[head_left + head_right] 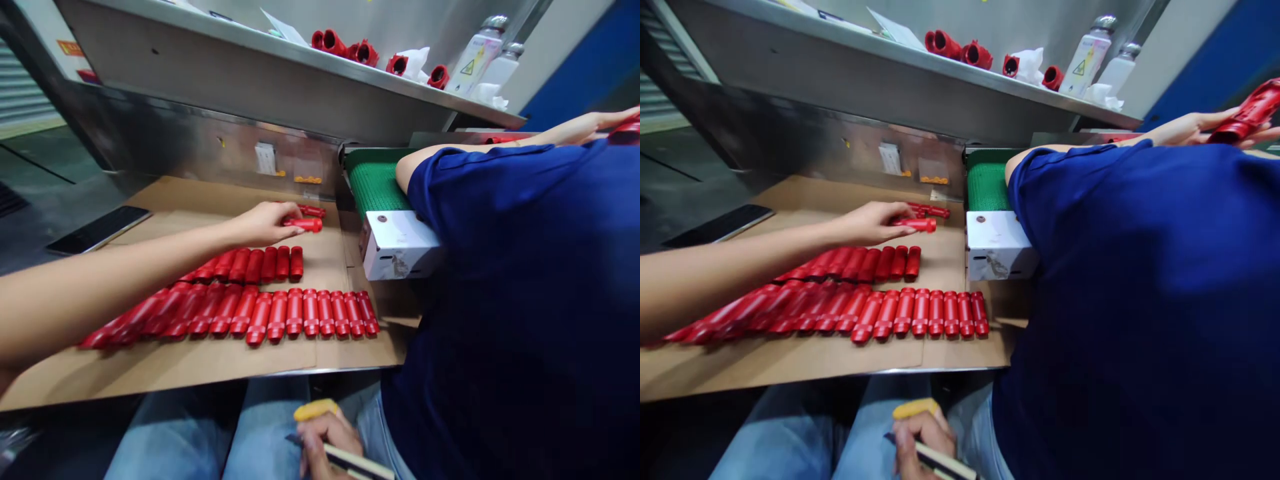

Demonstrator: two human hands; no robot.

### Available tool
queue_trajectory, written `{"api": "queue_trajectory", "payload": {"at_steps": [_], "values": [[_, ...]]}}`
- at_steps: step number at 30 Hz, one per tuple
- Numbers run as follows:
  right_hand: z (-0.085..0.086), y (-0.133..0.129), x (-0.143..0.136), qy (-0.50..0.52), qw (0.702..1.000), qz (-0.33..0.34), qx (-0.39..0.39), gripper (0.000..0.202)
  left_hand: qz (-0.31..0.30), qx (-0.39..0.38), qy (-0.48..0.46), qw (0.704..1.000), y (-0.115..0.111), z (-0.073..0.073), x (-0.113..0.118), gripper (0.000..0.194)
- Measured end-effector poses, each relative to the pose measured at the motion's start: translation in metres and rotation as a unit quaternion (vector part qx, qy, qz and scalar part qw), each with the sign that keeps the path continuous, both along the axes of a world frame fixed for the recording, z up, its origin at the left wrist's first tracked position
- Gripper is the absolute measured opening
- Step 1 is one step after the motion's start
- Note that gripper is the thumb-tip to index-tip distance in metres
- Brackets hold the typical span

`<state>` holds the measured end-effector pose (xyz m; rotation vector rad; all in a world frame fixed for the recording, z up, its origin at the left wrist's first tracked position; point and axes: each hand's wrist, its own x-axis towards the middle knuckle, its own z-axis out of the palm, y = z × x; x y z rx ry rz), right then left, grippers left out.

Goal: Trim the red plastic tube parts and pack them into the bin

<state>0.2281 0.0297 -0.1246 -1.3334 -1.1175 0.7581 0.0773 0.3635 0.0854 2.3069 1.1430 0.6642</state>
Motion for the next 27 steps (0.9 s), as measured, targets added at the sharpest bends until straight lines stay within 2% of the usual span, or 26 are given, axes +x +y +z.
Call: {"api": "queue_trajectory", "payload": {"at_steps": [2,3,5,8,10,13,15,17,20,23,25,27], "values": [[0.017,0.002,0.002,0.066,0.996,0.034,-0.039,0.038,-0.031,-0.047,-0.021,0.998,-0.065,-0.009,-0.044,0.035],[0.027,0.004,0.003,0.086,0.993,0.052,-0.054,0.035,-0.040,-0.082,-0.046,0.995,-0.101,-0.020,-0.064,0.035],[0.046,0.007,0.001,0.095,0.990,0.081,-0.061,0.032,-0.038,-0.224,-0.148,0.963,-0.174,-0.051,-0.094,0.033],[0.065,0.009,-0.009,0.102,0.974,0.180,-0.098,0.029,0.022,-0.366,-0.241,0.898,-0.263,-0.099,-0.117,0.031],[0.069,0.005,-0.019,0.088,0.958,0.238,-0.134,0.029,0.073,-0.407,-0.293,0.862,-0.300,-0.122,-0.122,0.030],[0.066,-0.007,-0.033,0.046,0.953,0.260,-0.147,0.031,0.164,-0.434,-0.356,0.811,-0.332,-0.142,-0.128,0.030],[0.062,-0.016,-0.039,0.012,0.957,0.258,-0.130,0.030,0.219,-0.445,-0.384,0.779,-0.344,-0.147,-0.131,0.036],[0.060,-0.023,-0.044,-0.015,0.959,0.260,-0.113,0.029,0.254,-0.439,-0.399,0.764,-0.353,-0.149,-0.133,0.041],[0.058,-0.029,-0.049,-0.036,0.961,0.253,-0.107,0.027,0.266,-0.406,-0.403,0.776,-0.361,-0.148,-0.134,0.040],[0.056,-0.032,-0.054,-0.054,0.967,0.227,-0.102,0.027,0.265,-0.345,-0.398,0.808,-0.365,-0.150,-0.134,0.026],[0.054,-0.034,-0.056,-0.037,0.971,0.208,-0.109,0.027,0.257,-0.297,-0.404,0.826,-0.367,-0.154,-0.133,0.020],[0.051,-0.036,-0.060,-0.008,0.972,0.200,-0.119,0.027,0.248,-0.270,-0.427,0.827,-0.369,-0.157,-0.130,0.024]]}}
